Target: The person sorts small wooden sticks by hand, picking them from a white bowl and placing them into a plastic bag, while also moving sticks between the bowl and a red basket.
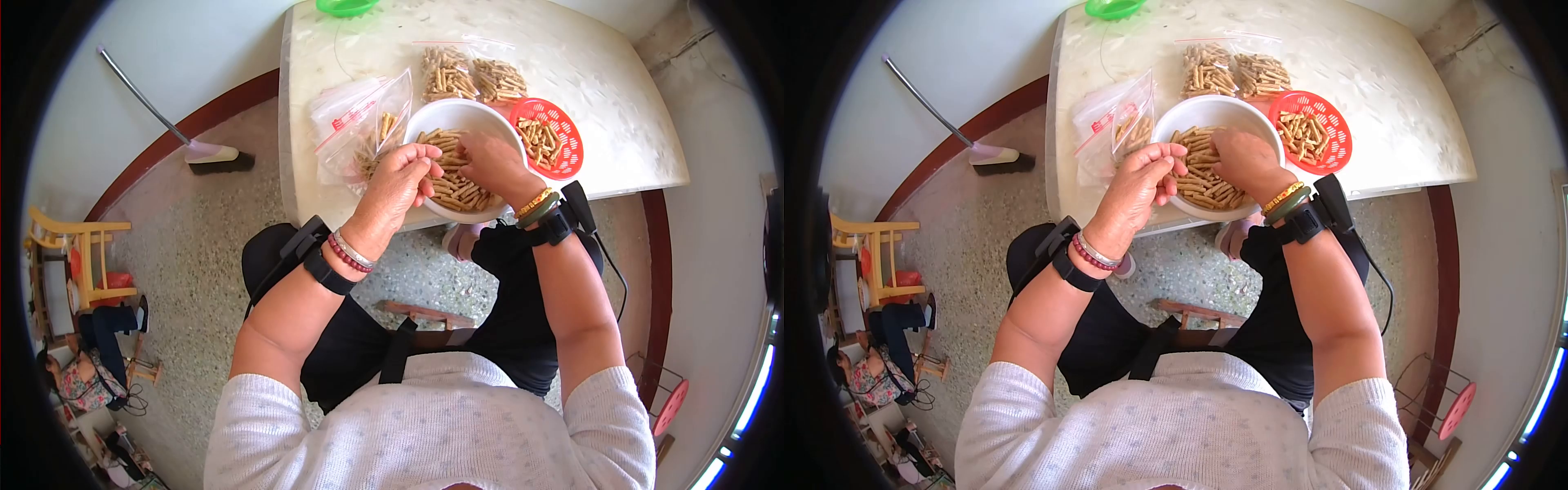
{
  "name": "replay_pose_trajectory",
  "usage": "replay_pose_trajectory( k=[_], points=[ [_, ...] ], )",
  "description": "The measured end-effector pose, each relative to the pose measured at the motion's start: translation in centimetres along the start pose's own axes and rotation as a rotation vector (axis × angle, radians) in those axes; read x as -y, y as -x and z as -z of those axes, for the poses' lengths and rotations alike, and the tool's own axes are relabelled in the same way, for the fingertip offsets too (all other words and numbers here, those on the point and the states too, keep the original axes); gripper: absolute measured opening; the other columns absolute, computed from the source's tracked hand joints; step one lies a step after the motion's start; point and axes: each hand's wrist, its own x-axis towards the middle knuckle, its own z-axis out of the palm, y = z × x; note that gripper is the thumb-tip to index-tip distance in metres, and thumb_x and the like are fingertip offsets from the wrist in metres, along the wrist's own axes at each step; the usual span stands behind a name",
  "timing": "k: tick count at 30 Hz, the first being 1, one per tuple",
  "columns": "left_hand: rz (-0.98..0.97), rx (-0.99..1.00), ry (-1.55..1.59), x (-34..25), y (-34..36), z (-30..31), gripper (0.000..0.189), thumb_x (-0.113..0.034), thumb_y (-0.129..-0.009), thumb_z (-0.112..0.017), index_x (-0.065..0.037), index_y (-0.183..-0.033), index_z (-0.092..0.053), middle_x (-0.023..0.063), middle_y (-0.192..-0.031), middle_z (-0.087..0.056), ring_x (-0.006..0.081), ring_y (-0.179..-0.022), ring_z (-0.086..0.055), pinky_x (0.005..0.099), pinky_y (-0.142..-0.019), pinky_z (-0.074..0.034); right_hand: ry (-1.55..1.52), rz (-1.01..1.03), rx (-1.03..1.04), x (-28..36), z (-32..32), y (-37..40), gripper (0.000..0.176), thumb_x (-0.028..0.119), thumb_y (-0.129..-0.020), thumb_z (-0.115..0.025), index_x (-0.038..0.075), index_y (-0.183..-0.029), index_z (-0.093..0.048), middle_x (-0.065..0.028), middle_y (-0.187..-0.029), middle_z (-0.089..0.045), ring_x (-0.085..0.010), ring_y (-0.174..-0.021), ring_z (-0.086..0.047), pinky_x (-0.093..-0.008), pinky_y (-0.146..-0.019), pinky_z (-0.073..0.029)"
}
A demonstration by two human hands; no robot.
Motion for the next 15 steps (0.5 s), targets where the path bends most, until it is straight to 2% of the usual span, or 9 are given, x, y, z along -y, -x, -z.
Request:
replay_pose_trajectory(
  k=[5, 8, 10, 11, 13, 15],
  points=[
    [0.002, -0.005, -0.002, -0.1, 0.0, 0.0, 0.021, -0.013, -0.097, -0.049, -0.003, -0.112, -0.059, 0.0011, -0.086, -0.060, 0.0037, -0.059, -0.052, 0.0169, -0.048, -0.038, 0.017, 0.023, -0.023, -0.1, 1.0, 0.8, 0.021, 0.017, -0.074, -0.068, 0.007, -0.093, -0.066, -0.0149, -0.092, -0.067, -0.0339, -0.088, -0.064, -0.0438, -0.077, -0.049],
    [0.007, -0.004, 0.002, -0.1, 0.0, -0.1, 0.021, -0.013, -0.097, -0.049, -0.003, -0.112, -0.059, 0.0010, -0.086, -0.060, 0.0037, -0.059, -0.051, 0.0169, -0.048, -0.038, -0.027, -0.037, 0.101, -0.1, 1.5, 0.9, 0.019, 0.014, -0.074, -0.067, 0.008, -0.092, -0.066, -0.0153, -0.091, -0.066, -0.0342, -0.088, -0.064, -0.0432, -0.078, -0.049],
    [0.008, -0.004, 0.004, -0.1, 0.0, -0.1, 0.021, -0.013, -0.097, -0.049, -0.003, -0.112, -0.059, 0.0010, -0.086, -0.060, 0.0037, -0.059, -0.051, 0.0169, -0.048, -0.038, -0.034, 0.120, 0.082, -1.3, 0.7, 0.8, 0.018, 0.011, -0.075, -0.065, 0.009, -0.092, -0.067, -0.0149, -0.090, -0.067, -0.0341, -0.088, -0.063, -0.0431, -0.078, -0.049],
    [0.006, -0.003, -0.002, -0.1, 0.0, -0.1, 0.021, -0.013, -0.097, -0.049, -0.003, -0.112, -0.059, 0.0010, -0.086, -0.060, 0.0039, -0.059, -0.051, 0.0170, -0.048, -0.038, -0.034, 0.121, 0.082, -1.8, 0.1, 0.8, 0.018, 0.011, -0.075, -0.065, 0.009, -0.092, -0.067, -0.0149, -0.090, -0.067, -0.0341, -0.088, -0.063, -0.0431, -0.078, -0.049],
    [0.005, -0.002, -0.007, -0.2, 0.0, -0.1, 0.020, -0.012, -0.096, -0.049, -0.003, -0.111, -0.059, 0.0010, -0.086, -0.060, 0.0040, -0.059, -0.051, 0.0171, -0.048, -0.038, -0.073, 0.209, -0.048, -2.1, -0.5, 0.8, 0.015, 0.007, -0.075, -0.064, 0.006, -0.090, -0.066, -0.0145, -0.082, -0.066, -0.0336, -0.081, -0.064, -0.0419, -0.072, -0.050],
    [0.002, -0.019, -0.040, -0.3, 0.1, -0.3, 0.020, -0.012, -0.096, -0.049, -0.002, -0.111, -0.059, 0.0007, -0.085, -0.060, 0.0039, -0.059, -0.051, 0.0171, -0.048, -0.038, -0.081, 0.176, -0.014, -2.0, 0.0, 0.8, 0.012, 0.007, -0.077, -0.063, 0.006, -0.088, -0.066, -0.0144, -0.080, -0.066, -0.0334, -0.080, -0.064, -0.0414, -0.071, -0.050]
  ],
)
